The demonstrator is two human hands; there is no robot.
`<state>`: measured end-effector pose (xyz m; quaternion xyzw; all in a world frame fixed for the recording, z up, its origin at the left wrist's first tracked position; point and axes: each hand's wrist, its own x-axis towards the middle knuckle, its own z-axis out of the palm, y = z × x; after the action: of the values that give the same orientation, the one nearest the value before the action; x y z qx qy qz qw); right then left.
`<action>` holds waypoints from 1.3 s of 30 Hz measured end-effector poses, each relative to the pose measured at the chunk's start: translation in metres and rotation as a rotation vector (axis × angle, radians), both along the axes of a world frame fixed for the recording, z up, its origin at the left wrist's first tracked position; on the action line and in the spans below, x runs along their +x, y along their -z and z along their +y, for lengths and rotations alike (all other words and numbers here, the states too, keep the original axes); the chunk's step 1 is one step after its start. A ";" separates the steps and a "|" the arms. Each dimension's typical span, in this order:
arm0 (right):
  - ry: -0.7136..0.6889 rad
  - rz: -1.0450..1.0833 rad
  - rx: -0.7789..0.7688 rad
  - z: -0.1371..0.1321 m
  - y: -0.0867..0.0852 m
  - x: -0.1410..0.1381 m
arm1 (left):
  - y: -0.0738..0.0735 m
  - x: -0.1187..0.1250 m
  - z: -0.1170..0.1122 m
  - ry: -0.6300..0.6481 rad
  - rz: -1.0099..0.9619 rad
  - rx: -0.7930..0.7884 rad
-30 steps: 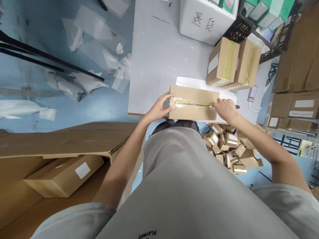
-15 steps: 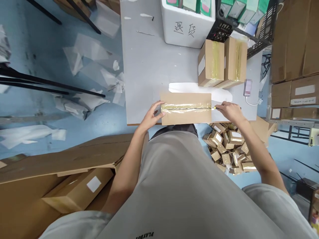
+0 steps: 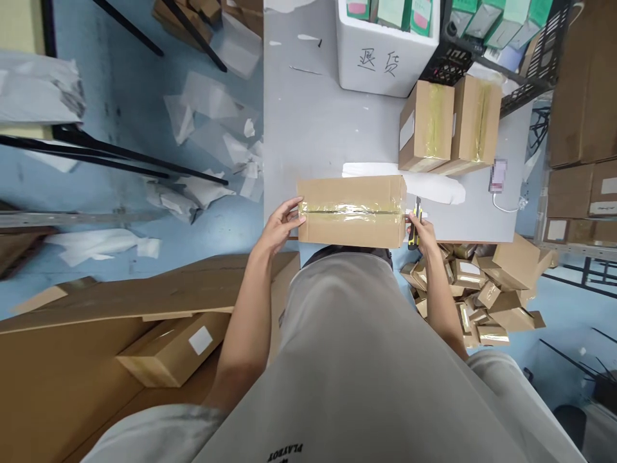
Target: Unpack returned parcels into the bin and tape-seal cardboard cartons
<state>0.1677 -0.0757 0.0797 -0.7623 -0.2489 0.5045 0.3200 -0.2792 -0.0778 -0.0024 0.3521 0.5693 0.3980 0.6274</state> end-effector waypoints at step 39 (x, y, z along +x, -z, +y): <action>-0.338 -0.576 0.190 0.055 -0.113 -0.027 | -0.091 0.093 0.104 0.060 0.233 0.547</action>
<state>0.1406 -0.0206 0.1924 -0.7881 -0.4976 0.2893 0.2182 -0.1859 0.0257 0.0883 0.5682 0.4984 0.4746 0.4510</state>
